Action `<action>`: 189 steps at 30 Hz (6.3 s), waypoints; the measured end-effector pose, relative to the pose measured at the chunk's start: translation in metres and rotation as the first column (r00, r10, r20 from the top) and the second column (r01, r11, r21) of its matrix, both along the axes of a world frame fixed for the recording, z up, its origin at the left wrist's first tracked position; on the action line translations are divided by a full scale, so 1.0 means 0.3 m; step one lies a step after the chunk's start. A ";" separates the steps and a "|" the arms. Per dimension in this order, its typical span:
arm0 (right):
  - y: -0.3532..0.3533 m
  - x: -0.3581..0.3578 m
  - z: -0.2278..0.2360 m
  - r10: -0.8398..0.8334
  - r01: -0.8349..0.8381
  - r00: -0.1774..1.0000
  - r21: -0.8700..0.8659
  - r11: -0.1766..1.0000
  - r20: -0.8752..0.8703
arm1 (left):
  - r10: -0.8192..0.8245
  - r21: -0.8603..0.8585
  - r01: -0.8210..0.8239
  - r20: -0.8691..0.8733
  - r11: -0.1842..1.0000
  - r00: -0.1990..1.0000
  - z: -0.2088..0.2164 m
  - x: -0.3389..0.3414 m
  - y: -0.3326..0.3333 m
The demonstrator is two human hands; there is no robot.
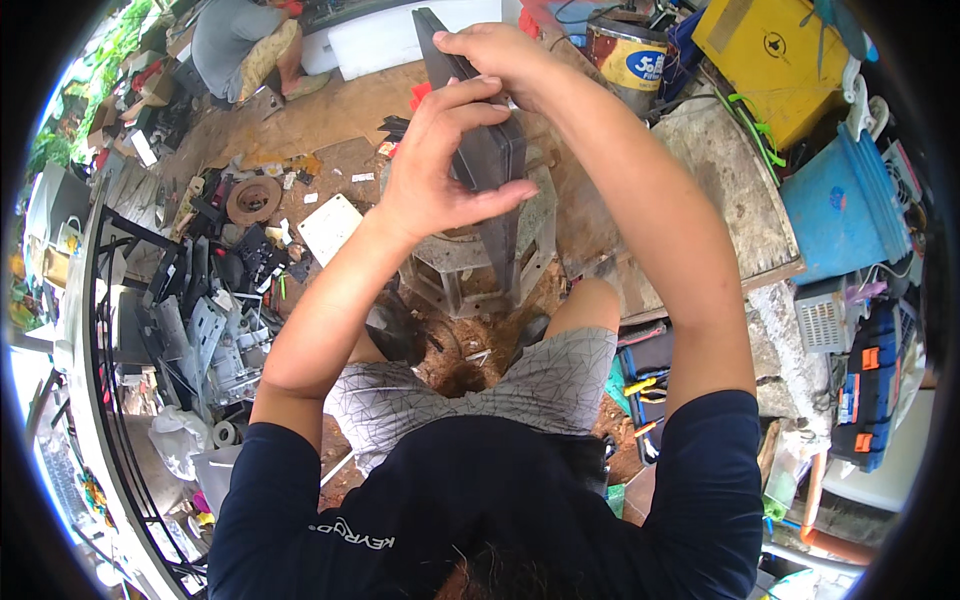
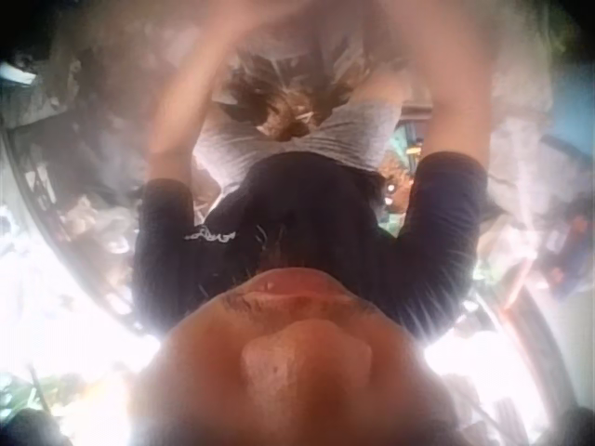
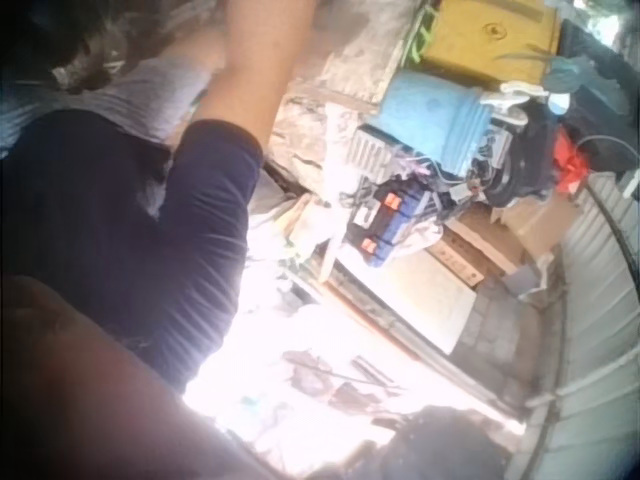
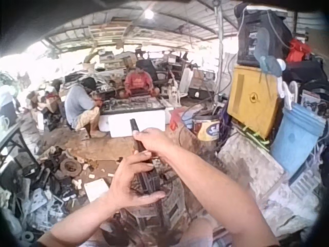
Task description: The person uses a screwdriver to remove screws from the back of a monitor, pries off the back casing by hand, and then removes internal circuit boards.
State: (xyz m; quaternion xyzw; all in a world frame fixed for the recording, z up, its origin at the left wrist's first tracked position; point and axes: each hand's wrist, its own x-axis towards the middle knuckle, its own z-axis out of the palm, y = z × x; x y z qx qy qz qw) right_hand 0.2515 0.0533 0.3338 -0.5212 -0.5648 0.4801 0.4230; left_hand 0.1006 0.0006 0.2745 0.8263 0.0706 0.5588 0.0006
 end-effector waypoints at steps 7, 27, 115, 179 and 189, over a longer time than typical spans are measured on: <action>0.101 0.094 -0.066 0.073 -0.077 0.994 0.040 0.996 0.075 | -0.146 0.017 0.146 0.028 0.989 0.989 -0.006 -0.015 0.048; -1.018 0.751 -0.419 -0.224 0.242 0.953 -0.068 0.968 0.205 | -0.009 -0.192 -0.002 -0.059 0.981 0.998 0.033 0.009 0.104; -1.125 0.024 0.061 -0.476 0.388 0.267 0.359 0.849 0.838 | 0.319 0.053 -0.316 -0.055 0.947 0.946 0.131 0.428 0.079; -1.254 0.107 -0.230 -0.591 0.304 0.079 0.545 0.781 0.803 | 0.174 -0.188 -0.182 -0.056 0.965 0.983 0.126 0.431 0.065; -1.138 -0.051 0.103 -0.194 0.240 -0.276 0.263 0.934 0.941 | 0.244 -0.144 -0.269 -0.168 0.953 0.955 0.122 0.477 0.093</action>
